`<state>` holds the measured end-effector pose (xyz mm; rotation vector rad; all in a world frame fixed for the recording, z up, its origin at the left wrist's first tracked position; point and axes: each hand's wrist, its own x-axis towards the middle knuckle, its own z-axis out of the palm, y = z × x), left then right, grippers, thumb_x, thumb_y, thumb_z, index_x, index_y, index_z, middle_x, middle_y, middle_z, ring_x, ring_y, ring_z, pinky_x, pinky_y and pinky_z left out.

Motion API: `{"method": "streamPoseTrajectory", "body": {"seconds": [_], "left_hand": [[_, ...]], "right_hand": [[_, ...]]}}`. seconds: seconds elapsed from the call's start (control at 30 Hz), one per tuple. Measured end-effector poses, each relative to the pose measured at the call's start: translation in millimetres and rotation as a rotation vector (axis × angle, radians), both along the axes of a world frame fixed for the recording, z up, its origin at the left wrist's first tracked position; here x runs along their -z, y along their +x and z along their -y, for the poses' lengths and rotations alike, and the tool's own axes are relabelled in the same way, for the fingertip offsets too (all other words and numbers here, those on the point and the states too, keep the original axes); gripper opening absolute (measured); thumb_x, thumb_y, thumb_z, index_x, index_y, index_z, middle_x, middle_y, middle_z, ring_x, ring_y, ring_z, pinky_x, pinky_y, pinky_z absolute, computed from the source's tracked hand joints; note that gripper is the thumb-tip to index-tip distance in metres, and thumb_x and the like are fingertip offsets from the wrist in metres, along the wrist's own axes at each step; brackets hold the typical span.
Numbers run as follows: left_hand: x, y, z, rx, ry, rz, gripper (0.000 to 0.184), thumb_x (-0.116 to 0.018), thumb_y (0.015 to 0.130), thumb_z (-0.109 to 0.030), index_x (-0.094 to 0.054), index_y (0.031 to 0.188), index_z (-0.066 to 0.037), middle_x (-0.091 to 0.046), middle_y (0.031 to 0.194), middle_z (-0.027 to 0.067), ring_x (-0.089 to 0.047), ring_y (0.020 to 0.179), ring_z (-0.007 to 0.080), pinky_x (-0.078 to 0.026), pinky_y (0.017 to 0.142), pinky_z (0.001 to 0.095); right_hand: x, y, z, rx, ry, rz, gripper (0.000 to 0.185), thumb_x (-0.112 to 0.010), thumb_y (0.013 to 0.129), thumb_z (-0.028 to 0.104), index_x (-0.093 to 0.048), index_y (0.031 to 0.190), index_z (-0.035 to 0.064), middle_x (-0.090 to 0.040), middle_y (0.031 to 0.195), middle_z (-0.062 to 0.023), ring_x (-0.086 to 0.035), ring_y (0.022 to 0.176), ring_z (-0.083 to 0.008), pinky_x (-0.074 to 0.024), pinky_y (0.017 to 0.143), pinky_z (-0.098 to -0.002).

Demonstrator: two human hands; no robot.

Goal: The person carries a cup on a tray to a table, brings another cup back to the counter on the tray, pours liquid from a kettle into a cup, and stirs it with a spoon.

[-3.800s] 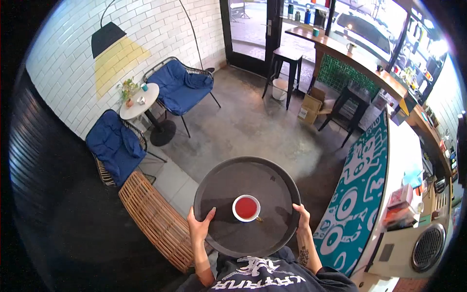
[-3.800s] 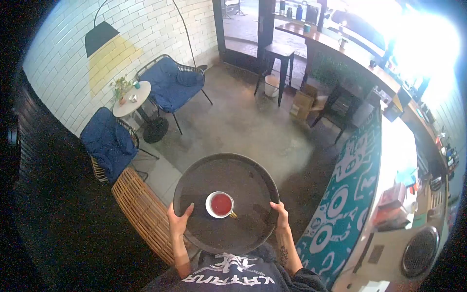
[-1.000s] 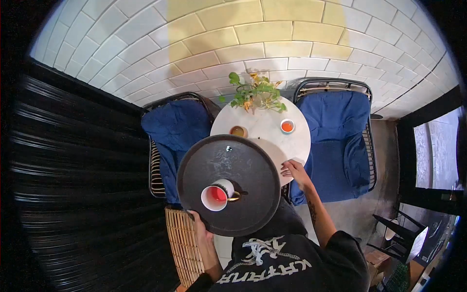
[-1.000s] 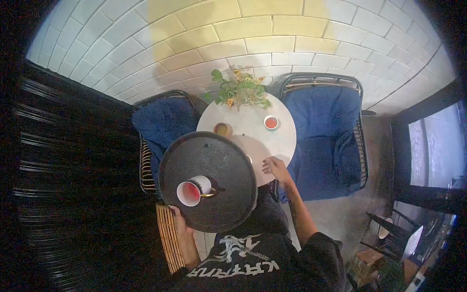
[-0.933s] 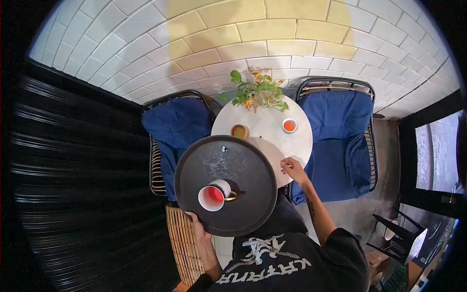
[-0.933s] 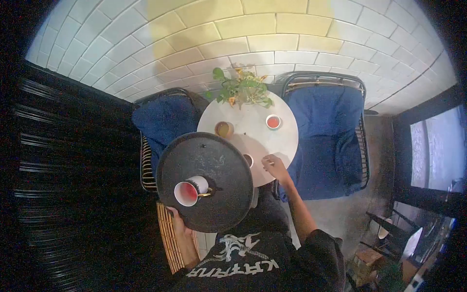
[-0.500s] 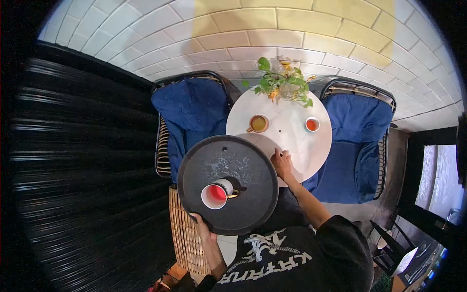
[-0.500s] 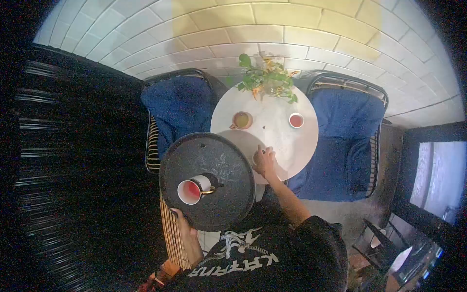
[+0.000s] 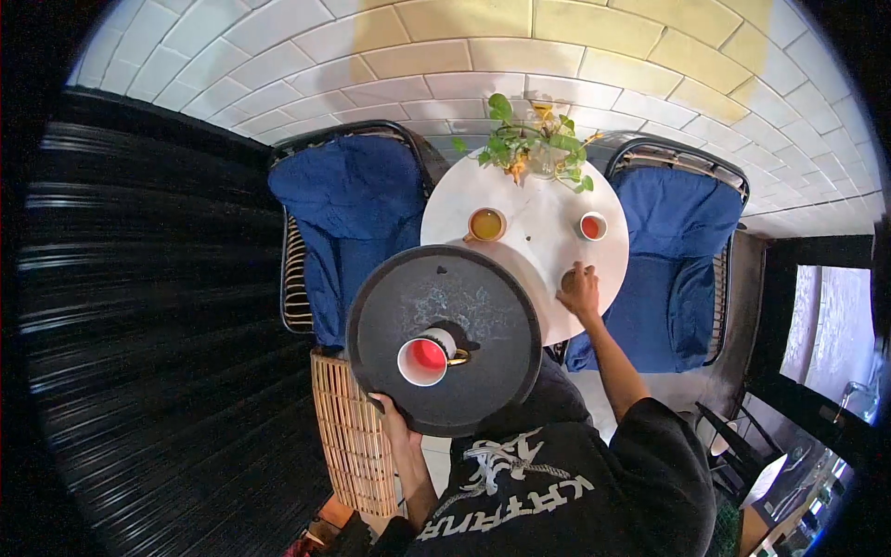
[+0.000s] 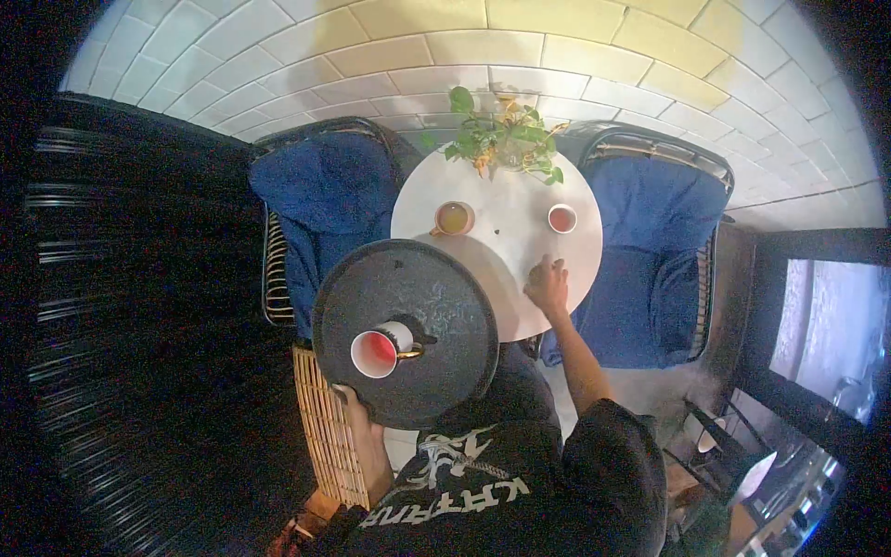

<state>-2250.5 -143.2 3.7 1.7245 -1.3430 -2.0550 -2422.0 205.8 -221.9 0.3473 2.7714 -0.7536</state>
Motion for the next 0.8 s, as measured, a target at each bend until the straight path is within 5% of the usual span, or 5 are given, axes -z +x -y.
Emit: {"method": "streamPoseTrajectory", "body": {"seconds": [0.27, 0.4, 0.53, 0.6, 0.8], "left_hand": [[-3.6, -20.8, -10.5, 0.197, -0.197, 0.086, 0.086, -0.048, 0.096, -0.064, -0.025, 0.153, -0.003, -0.036, 0.153, 0.0186, -0.047, 0.132, 0.0336, -0.045, 0.106, 0.0479], [-6.5, -24.7, -12.6, 0.202, -0.163, 0.188, 0.082, -0.046, 0.098, -0.061, -0.025, 0.153, -0.005, -0.035, 0.154, 0.0174, -0.045, 0.134, 0.0326, -0.046, 0.105, 0.0476], [6.6, -22.2, -16.3, 0.126, -0.055, 0.011, 0.080, -0.048, 0.097, -0.060, -0.028, 0.151, -0.005, -0.041, 0.149, 0.0168, -0.048, 0.131, 0.0321, -0.044, 0.106, 0.0463], [3.2, -24.8, -22.0, 0.173, -0.035, -0.037, 0.080, -0.048, 0.098, -0.059, -0.028, 0.150, -0.003, -0.044, 0.146, 0.0174, -0.049, 0.130, 0.0320, -0.045, 0.105, 0.0458], [1.3, -27.1, -33.5, 0.204, -0.095, 0.067, 0.085, -0.049, 0.096, -0.061, -0.031, 0.147, 0.004, -0.045, 0.146, 0.0199, -0.050, 0.128, 0.0330, -0.045, 0.105, 0.0456]], "right_hand": [[-3.4, -9.9, -27.7, 0.027, -0.002, -0.082, 0.090, -0.087, 0.063, 0.026, -0.042, 0.138, 0.0057, -0.047, 0.127, -0.0240, -0.051, 0.113, -0.0461, -0.0493, 0.092, -0.0524], [-113.9, -24.5, 7.1, -0.129, 0.278, -0.035, 0.070, -0.084, 0.071, 0.024, -0.053, 0.129, 0.0006, -0.052, 0.126, -0.0232, -0.053, 0.114, -0.0450, -0.0487, 0.092, -0.0502], [-214.0, -23.6, 44.5, -0.197, -0.561, -0.207, 0.063, -0.080, 0.079, 0.035, -0.058, 0.125, -0.0022, -0.059, 0.120, -0.0238, -0.059, 0.111, -0.0420, -0.0464, 0.098, -0.0465], [-241.5, -16.7, 68.3, -0.645, -0.663, -0.365, 0.073, -0.081, 0.080, 0.033, -0.050, 0.137, 0.0005, -0.057, 0.125, -0.0207, -0.059, 0.113, -0.0371, -0.0468, 0.097, -0.0436], [-213.1, 26.2, 141.5, -0.857, -0.624, -0.124, 0.098, -0.089, 0.065, 0.026, -0.035, 0.142, -0.0014, -0.056, 0.123, -0.0275, -0.057, 0.114, -0.0433, -0.0491, 0.096, -0.0466]]}}
